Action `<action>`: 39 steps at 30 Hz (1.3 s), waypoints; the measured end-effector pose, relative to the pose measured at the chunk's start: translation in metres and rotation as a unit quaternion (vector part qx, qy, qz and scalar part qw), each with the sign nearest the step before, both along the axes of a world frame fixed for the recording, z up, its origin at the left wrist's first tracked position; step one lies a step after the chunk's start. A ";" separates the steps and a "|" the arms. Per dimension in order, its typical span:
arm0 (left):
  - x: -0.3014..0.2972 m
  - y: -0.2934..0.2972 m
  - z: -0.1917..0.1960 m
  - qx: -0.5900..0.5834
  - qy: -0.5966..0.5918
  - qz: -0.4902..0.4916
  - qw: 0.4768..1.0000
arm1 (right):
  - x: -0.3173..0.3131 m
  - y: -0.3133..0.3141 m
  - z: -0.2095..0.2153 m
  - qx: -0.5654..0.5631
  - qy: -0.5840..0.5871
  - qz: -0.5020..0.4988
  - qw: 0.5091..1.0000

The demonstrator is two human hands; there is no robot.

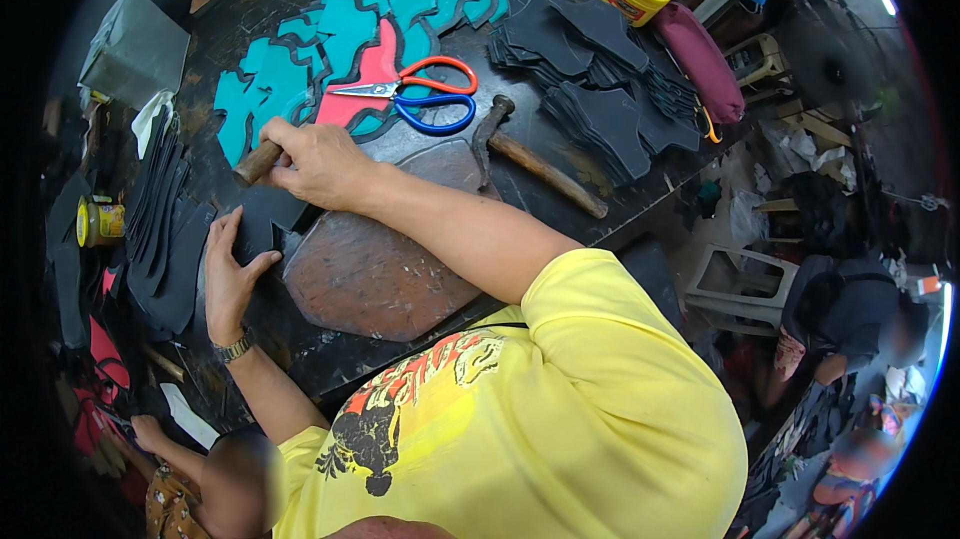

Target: The person uses a hammer and punch to mark and shape a teal rubber piece, then switches to a black rubber piece, trimming its edges with scissors. They then work on a pink rubber piece, using the hammer and punch to create indentations along its edge.

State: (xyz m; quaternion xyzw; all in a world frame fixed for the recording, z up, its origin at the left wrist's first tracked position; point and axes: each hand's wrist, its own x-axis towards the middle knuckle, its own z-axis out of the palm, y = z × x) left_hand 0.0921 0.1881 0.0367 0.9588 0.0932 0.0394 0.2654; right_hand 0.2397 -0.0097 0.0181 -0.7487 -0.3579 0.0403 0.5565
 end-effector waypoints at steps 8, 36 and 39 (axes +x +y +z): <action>0.000 0.003 -0.004 0.005 -0.001 -0.011 1.000 | 0.000 0.001 -0.002 0.008 -0.024 -0.011 1.000; 0.003 -0.005 0.000 0.052 -0.062 0.006 0.997 | 0.000 0.000 -0.002 -0.008 -0.048 0.002 0.999; 0.005 -0.012 -0.004 0.138 -0.096 -0.047 0.985 | 0.000 0.001 -0.002 -0.003 -0.041 0.003 0.999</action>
